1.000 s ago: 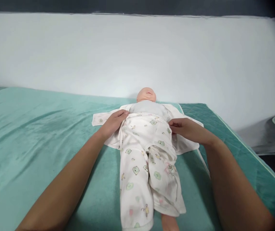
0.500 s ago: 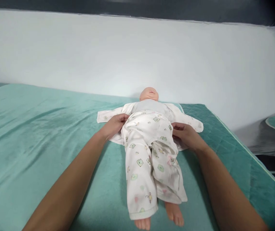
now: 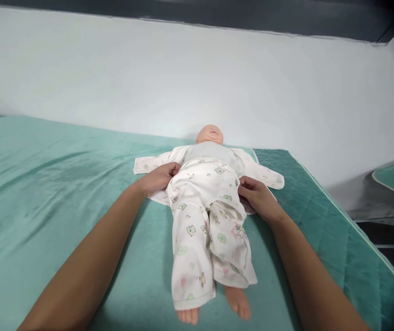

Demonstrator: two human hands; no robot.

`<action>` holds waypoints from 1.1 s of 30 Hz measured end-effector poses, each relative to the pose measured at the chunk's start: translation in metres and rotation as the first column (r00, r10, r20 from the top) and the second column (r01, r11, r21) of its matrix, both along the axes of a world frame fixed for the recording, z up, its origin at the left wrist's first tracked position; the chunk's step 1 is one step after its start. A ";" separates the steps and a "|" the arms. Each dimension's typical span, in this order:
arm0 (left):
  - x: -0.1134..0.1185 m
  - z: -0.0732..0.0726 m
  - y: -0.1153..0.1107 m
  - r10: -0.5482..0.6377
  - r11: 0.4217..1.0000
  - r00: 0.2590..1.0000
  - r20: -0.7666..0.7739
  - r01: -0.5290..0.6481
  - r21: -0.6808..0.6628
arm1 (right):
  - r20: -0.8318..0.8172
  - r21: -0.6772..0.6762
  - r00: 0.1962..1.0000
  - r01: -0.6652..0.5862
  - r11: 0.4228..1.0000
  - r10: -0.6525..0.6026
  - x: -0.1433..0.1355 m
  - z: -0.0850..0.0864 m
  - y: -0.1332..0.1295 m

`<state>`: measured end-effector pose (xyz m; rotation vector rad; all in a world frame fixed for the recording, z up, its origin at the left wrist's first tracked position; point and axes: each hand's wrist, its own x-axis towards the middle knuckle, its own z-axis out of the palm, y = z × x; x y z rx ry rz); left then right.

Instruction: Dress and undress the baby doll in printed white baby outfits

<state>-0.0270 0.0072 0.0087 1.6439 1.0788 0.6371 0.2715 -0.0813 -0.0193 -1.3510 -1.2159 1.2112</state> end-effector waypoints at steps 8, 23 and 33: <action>0.009 -0.007 0.010 0.090 0.996 0.993 -0.073 -0.090 0.000 | 0.161 0.109 0.982 0.085 0.990 -0.102 0.001 -0.010 0.004; 0.013 -0.004 0.007 0.057 0.989 0.959 -0.279 -0.016 0.149 | 0.379 0.353 0.795 0.349 0.868 -0.474 -0.007 -0.015 0.016; 0.023 0.012 -0.013 -0.025 0.954 0.977 -0.211 0.086 0.286 | 0.046 0.229 0.988 0.133 0.964 -0.147 -0.005 -0.006 0.011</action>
